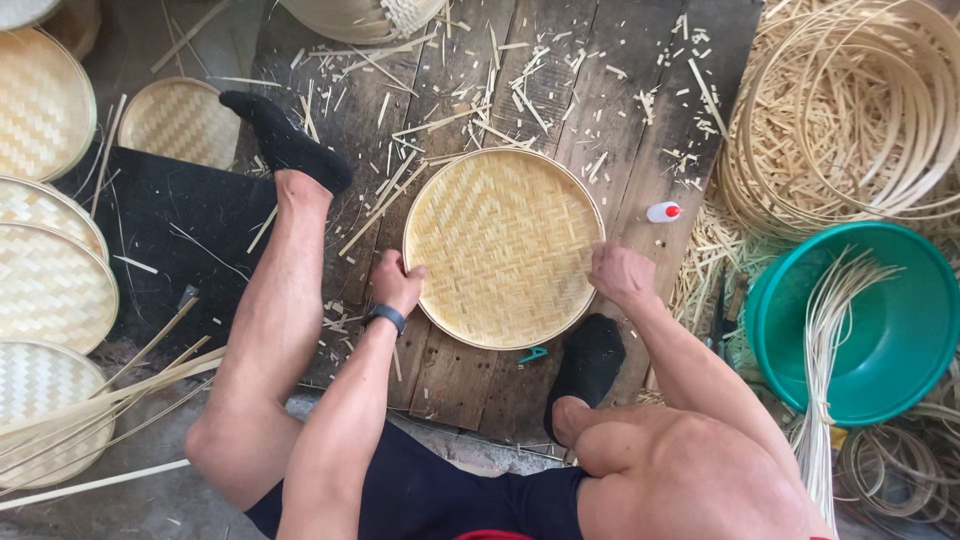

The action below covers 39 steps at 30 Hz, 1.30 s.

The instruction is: The person applies glue to bamboo strips and attaches them to the rim of circular woven bamboo bases to construct baskets, using clips to secure the strips.

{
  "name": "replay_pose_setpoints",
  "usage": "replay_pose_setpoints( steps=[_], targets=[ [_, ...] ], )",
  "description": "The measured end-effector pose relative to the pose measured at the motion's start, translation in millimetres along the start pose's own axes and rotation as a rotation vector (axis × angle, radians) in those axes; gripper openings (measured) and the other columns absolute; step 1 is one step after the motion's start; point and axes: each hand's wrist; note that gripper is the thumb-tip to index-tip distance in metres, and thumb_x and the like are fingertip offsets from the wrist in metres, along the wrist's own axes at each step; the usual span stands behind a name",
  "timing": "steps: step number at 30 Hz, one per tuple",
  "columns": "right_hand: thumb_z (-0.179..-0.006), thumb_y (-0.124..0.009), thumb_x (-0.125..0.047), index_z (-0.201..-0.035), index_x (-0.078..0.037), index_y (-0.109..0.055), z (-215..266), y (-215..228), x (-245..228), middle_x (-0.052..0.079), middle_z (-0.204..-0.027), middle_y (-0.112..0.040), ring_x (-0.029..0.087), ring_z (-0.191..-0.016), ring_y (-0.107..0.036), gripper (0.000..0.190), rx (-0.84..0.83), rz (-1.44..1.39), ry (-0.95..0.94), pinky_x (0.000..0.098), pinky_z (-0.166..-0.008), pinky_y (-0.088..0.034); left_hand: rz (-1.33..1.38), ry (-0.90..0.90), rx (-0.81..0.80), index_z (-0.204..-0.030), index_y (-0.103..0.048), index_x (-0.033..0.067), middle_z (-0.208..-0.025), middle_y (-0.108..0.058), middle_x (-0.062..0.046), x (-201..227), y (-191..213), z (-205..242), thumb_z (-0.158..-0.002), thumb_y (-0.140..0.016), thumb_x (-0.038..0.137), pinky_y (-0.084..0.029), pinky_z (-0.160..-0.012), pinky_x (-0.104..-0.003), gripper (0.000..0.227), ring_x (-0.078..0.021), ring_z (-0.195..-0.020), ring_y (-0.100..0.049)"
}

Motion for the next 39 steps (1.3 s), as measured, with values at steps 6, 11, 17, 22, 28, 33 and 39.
replay_pose_setpoints(
  steps=[6,11,17,22,28,33,39],
  targets=[
    [-0.097,-0.067,-0.024,-0.130,-0.008,-0.058,36.3,78.2,-14.5,0.016,-0.109,-0.072,0.024,-0.097,-0.071,0.038,0.067,-0.776,0.134,0.0389,-0.087,-0.056,0.755,-0.292,0.074,-0.118,-0.060,0.0008,-0.107,-0.072,-0.011,-20.8,29.7,20.0,-0.093,-0.077,0.009,-0.056,-0.086,-0.028,0.032,-0.0126,-0.094,-0.067],
    [-0.103,-0.067,-0.015,-0.129,-0.009,-0.070,60.3,148.4,-51.5,0.008,-0.113,-0.076,0.013,-0.104,-0.068,0.027,0.248,-0.972,0.476,0.0293,-0.095,-0.055,0.687,-0.511,0.122,-0.121,-0.060,0.0043,-0.111,-0.073,-0.008,42.4,83.2,52.9,-0.090,-0.080,0.017,-0.056,-0.088,-0.027,0.039,-0.0140,-0.099,-0.070],
    [-0.094,-0.074,-0.012,-0.126,-0.013,-0.073,113.6,179.5,-86.3,0.004,-0.110,-0.076,0.014,-0.102,-0.070,0.033,0.209,-0.856,0.623,0.0324,-0.095,-0.055,0.117,-1.055,0.339,-0.125,-0.067,0.0076,-0.114,-0.074,-0.010,130.6,123.1,130.6,-0.090,-0.076,0.039,-0.054,-0.091,-0.037,0.048,-0.0221,-0.104,-0.069],
    [-0.086,-0.080,-0.006,-0.128,-0.008,-0.072,126.7,178.6,-98.4,0.011,-0.113,-0.076,0.024,-0.102,-0.068,0.043,0.327,-0.724,0.853,0.0400,-0.096,-0.049,-0.036,-1.248,0.325,-0.131,-0.067,0.0097,-0.120,-0.075,-0.010,165.2,134.5,165.1,-0.097,-0.074,0.029,-0.055,-0.097,-0.040,0.040,-0.0243,-0.114,-0.071],
    [-0.088,-0.080,-0.009,-0.120,-0.012,-0.075,121.6,165.1,-107.3,0.008,-0.109,-0.077,0.021,-0.099,-0.072,0.032,0.498,-0.788,0.845,0.0335,-0.095,-0.051,0.097,-1.166,0.322,-0.124,-0.072,0.0193,-0.107,-0.079,-0.004,170.3,129.7,170.3,-0.093,-0.080,0.019,-0.056,-0.086,-0.034,0.032,-0.0201,-0.099,-0.076],
    [-0.088,-0.079,-0.006,-0.117,-0.011,-0.076,112.5,166.7,-102.0,0.006,-0.104,-0.078,0.018,-0.093,-0.071,0.030,0.406,-0.835,0.755,0.0339,-0.096,-0.047,0.007,-1.202,0.322,-0.130,-0.068,0.0150,-0.107,-0.076,-0.004,177.6,135.2,153.8,-0.092,-0.081,0.019,-0.055,-0.090,-0.040,0.041,-0.0233,-0.099,-0.073],
    [-0.089,-0.078,-0.005,-0.118,-0.010,-0.076,108.7,163.7,-85.0,0.006,-0.113,-0.078,0.019,-0.106,-0.070,0.029,0.413,-0.914,0.746,0.0355,-0.105,-0.045,0.085,-1.234,0.141,-0.139,-0.062,0.0115,-0.129,-0.071,-0.015,174.8,142.0,146.6,-0.094,-0.077,0.010,-0.055,-0.101,-0.042,0.047,-0.0306,-0.116,-0.071]
  ],
)
Point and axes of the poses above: each hand's wrist, its own z-axis away from the middle knuckle, its own y-axis out of the back of the hand, x = y × z
